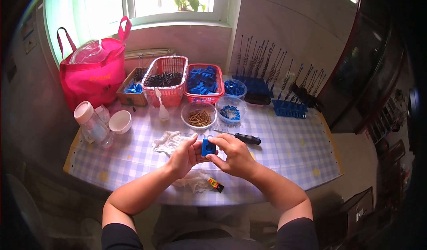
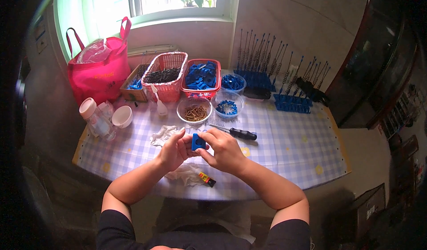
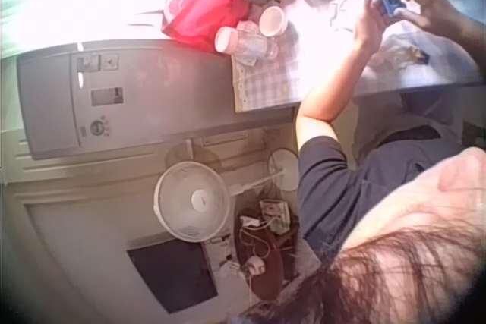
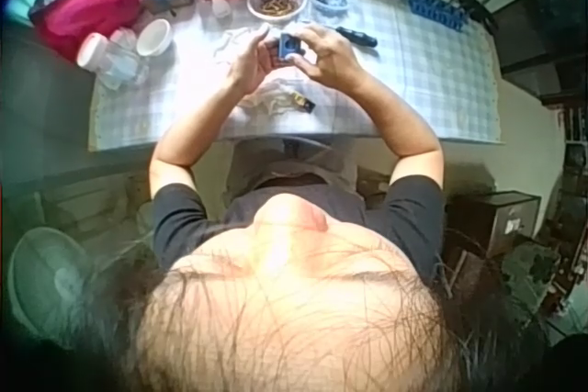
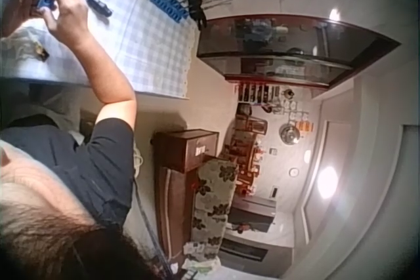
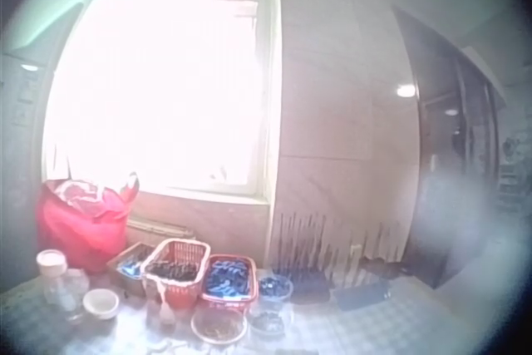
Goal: The person assembles small blue plastic housings for lighting fixtures by hand, inserting internal metal pins and components into them.
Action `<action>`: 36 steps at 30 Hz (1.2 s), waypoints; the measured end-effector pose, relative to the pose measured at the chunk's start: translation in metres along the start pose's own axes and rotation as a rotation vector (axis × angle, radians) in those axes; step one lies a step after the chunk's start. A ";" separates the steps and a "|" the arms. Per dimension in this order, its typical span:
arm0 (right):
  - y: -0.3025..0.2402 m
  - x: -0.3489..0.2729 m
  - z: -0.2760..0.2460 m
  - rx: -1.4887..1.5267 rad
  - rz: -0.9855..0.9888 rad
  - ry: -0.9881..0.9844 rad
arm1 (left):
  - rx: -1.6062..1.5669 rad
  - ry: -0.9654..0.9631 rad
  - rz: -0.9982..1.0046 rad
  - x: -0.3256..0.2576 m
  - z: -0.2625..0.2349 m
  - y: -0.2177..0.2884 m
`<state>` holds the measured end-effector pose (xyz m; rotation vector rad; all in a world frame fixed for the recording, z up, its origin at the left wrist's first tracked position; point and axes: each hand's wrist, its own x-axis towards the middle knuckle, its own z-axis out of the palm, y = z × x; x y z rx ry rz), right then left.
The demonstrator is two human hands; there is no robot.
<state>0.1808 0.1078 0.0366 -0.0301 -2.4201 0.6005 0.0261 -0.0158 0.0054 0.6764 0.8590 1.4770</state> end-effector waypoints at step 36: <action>-0.002 0.001 0.000 0.069 0.065 -0.033 | -0.035 0.014 -0.031 0.000 -0.003 -0.001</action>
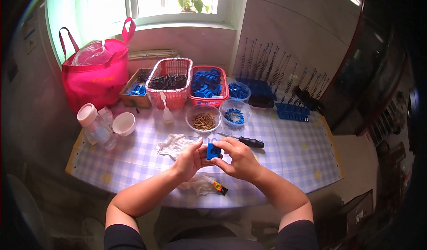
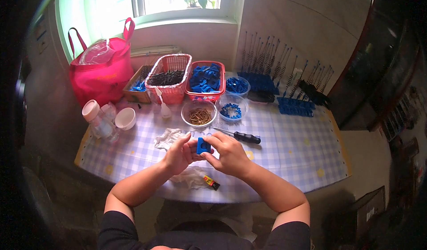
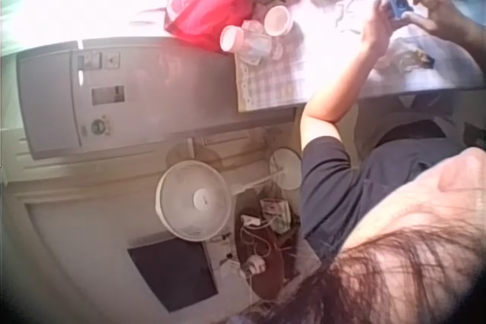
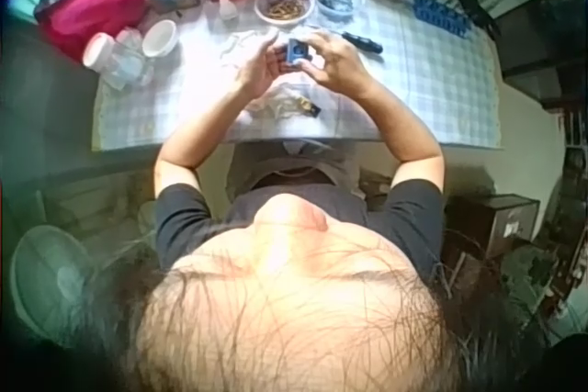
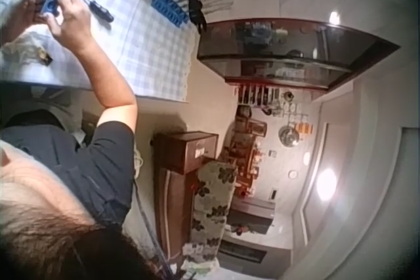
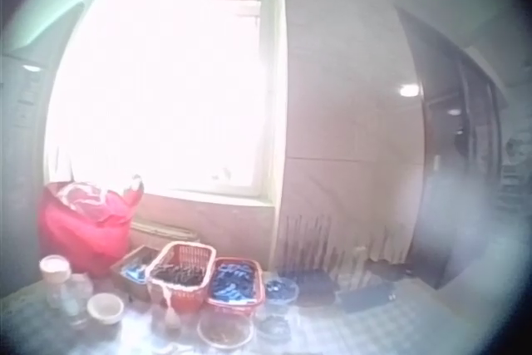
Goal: The person assembles small blue plastic housings for lighting fixtures by hand, inserting internal metal pins and components into them.
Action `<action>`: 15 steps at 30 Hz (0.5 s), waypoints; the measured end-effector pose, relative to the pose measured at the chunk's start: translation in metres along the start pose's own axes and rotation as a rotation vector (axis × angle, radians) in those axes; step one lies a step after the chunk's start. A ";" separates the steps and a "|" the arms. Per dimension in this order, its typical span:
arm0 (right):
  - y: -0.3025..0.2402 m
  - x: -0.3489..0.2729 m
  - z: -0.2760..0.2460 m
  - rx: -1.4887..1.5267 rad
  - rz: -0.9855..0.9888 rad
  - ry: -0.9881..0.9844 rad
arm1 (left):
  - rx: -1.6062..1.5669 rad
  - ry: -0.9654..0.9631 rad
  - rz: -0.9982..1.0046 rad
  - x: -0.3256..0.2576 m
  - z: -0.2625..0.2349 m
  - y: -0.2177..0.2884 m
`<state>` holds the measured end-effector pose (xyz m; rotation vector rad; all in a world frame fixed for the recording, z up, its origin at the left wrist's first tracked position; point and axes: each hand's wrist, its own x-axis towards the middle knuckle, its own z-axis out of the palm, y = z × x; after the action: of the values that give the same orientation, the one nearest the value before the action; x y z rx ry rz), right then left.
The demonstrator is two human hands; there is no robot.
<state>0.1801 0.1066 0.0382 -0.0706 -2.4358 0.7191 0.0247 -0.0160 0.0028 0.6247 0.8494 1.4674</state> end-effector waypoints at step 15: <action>-0.001 0.001 -0.003 -0.049 -0.016 -0.012 | -0.006 0.030 0.003 0.001 0.001 -0.002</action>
<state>0.1808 0.1071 0.0413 -0.0664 -2.4631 0.6546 0.0267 -0.0147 0.0015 0.6010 0.8676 1.4846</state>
